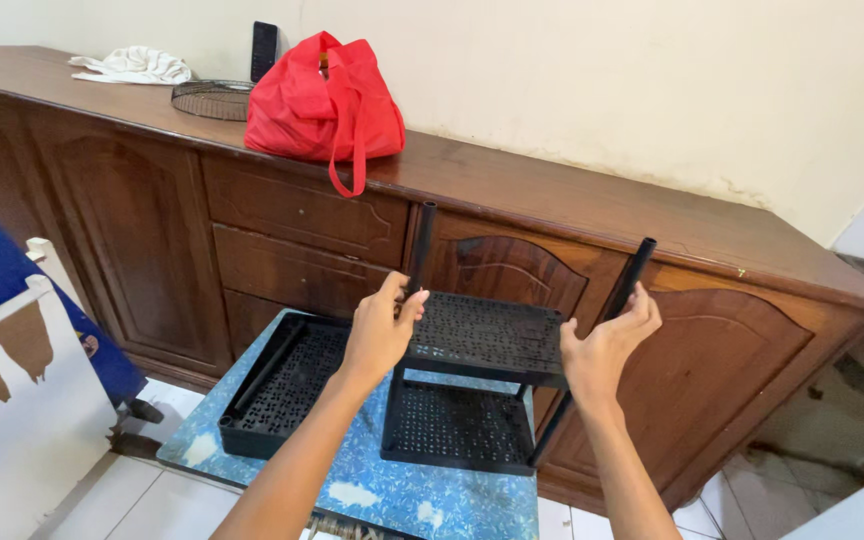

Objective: The person assembles a black plastic two-tier rack by inserting four black cylindrical legs into the corner holes of the trays. They handle each leg one at a time, aligning and pushing them into place on a small table.

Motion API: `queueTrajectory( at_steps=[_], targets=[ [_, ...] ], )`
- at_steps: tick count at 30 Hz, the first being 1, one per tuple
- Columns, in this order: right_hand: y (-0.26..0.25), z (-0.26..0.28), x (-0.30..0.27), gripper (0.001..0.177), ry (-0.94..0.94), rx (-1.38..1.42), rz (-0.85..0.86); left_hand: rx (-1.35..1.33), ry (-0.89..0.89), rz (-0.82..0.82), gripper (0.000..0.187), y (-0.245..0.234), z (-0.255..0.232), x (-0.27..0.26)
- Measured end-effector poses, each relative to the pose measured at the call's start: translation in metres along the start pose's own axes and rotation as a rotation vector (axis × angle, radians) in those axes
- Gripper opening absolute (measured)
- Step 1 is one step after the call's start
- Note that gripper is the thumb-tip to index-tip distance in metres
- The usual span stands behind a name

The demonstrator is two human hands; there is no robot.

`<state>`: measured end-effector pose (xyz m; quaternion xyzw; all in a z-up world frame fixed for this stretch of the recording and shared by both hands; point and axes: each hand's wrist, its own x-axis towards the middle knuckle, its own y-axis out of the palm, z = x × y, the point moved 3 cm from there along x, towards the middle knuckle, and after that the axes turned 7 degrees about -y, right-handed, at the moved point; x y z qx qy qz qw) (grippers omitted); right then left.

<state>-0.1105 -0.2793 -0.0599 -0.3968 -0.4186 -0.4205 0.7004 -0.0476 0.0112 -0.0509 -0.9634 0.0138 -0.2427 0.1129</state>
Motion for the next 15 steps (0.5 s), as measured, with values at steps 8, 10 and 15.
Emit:
queueTrajectory(
  at_steps=[8,10,15],
  targets=[
    [0.027,0.076,0.019,0.064,-0.243,0.092,0.294,0.034,0.004,0.095,0.024,0.014,-0.007,-0.002],
    [0.046,0.080,0.006,0.055,-0.261,0.178,0.434,0.144,0.005,0.083,0.026,0.017,-0.008,-0.001],
    [0.086,0.067,-0.039,0.048,-0.219,0.213,0.752,0.211,0.018,0.073,0.026,0.019,-0.005,0.002]
  ],
)
